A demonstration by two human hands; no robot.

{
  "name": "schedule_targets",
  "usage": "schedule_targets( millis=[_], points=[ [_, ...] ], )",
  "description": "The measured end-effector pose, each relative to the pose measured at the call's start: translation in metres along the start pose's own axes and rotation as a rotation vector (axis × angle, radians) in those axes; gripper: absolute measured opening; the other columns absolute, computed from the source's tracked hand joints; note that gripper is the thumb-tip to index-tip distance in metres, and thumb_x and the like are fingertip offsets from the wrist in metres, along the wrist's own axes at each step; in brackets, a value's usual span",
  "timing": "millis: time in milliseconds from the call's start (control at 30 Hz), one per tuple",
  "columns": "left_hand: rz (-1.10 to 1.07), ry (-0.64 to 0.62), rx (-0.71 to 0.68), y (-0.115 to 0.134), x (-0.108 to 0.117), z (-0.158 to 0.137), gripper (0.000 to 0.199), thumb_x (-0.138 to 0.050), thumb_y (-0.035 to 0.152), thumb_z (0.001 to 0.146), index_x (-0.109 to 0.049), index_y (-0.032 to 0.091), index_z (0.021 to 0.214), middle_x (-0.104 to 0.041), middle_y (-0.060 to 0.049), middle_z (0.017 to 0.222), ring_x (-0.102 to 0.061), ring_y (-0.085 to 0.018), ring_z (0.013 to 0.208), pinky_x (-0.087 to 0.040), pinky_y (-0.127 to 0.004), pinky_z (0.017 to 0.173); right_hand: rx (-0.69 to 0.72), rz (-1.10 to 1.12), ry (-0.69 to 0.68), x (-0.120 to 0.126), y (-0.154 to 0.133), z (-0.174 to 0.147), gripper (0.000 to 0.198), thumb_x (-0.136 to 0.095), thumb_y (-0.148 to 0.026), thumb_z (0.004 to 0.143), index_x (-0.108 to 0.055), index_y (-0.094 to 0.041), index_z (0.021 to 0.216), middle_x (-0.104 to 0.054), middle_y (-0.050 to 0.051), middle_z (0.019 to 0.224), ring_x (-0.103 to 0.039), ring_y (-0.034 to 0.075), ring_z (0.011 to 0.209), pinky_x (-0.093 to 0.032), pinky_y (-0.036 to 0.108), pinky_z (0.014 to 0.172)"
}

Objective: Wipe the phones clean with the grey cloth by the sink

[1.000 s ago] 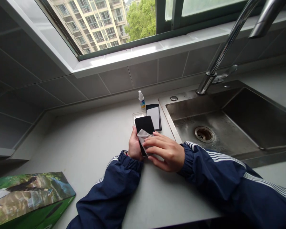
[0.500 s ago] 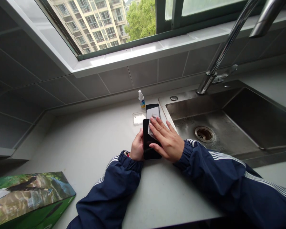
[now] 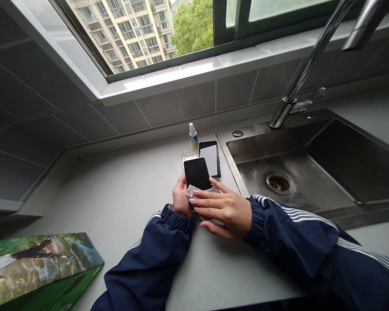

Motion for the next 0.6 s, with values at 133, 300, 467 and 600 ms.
schedule_targets(
  millis=[133, 300, 467, 600],
  points=[
    [0.006, -0.057, -0.014, 0.001, -0.002, 0.003, 0.064, -0.029, 0.053, 0.099, -0.072, 0.007, 0.114, -0.076, -0.016, 0.097, -0.074, -0.028, 0.092, -0.054, -0.042, 0.097, 0.023, -0.02, 0.112, 0.011, 0.006, -0.001, 0.021, -0.059, -0.022, 0.093, -0.071, -0.019, 0.109, -0.075, 0.005, 0.119, -0.065, 0.02, 0.123, -0.023, 0.047, 0.125],
    [0.014, -0.079, -0.012, 0.001, -0.003, 0.004, 0.064, -0.03, 0.053, 0.098, -0.072, 0.006, 0.11, -0.075, -0.018, 0.097, -0.072, -0.03, 0.101, -0.052, -0.043, 0.101, -0.064, -0.104, 0.197, 0.022, 0.019, -0.002, 0.024, -0.059, -0.018, 0.092, -0.072, -0.021, 0.112, -0.076, 0.004, 0.116, -0.067, 0.02, 0.12, -0.033, 0.044, 0.121],
    [-0.032, -0.018, -0.064, 0.004, -0.002, 0.003, 0.052, -0.039, 0.045, 0.098, -0.071, 0.008, 0.114, -0.076, -0.015, 0.107, -0.067, -0.03, 0.114, -0.048, -0.041, 0.106, -0.172, -0.2, 0.157, 0.025, 0.029, -0.001, 0.029, -0.055, -0.019, 0.095, -0.07, -0.02, 0.12, -0.069, 0.007, 0.13, -0.061, 0.023, 0.129, -0.036, 0.046, 0.119],
    [0.031, -0.082, 0.123, -0.008, -0.007, -0.003, 0.055, -0.037, 0.052, 0.098, -0.07, 0.015, 0.122, -0.077, -0.013, 0.104, -0.067, -0.036, 0.113, -0.051, -0.055, 0.101, -0.267, -0.287, 0.111, 0.027, 0.041, -0.002, 0.041, -0.05, -0.025, 0.099, -0.059, -0.014, 0.137, -0.053, 0.012, 0.149, -0.044, 0.028, 0.143, -0.037, 0.05, 0.117]
  ],
)
Point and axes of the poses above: each hand's wrist, its own z-axis towards the middle knuckle, its own x-axis out of the back of the hand, y = z × x, the point moved 8 cm from there along z, towards the middle knuckle
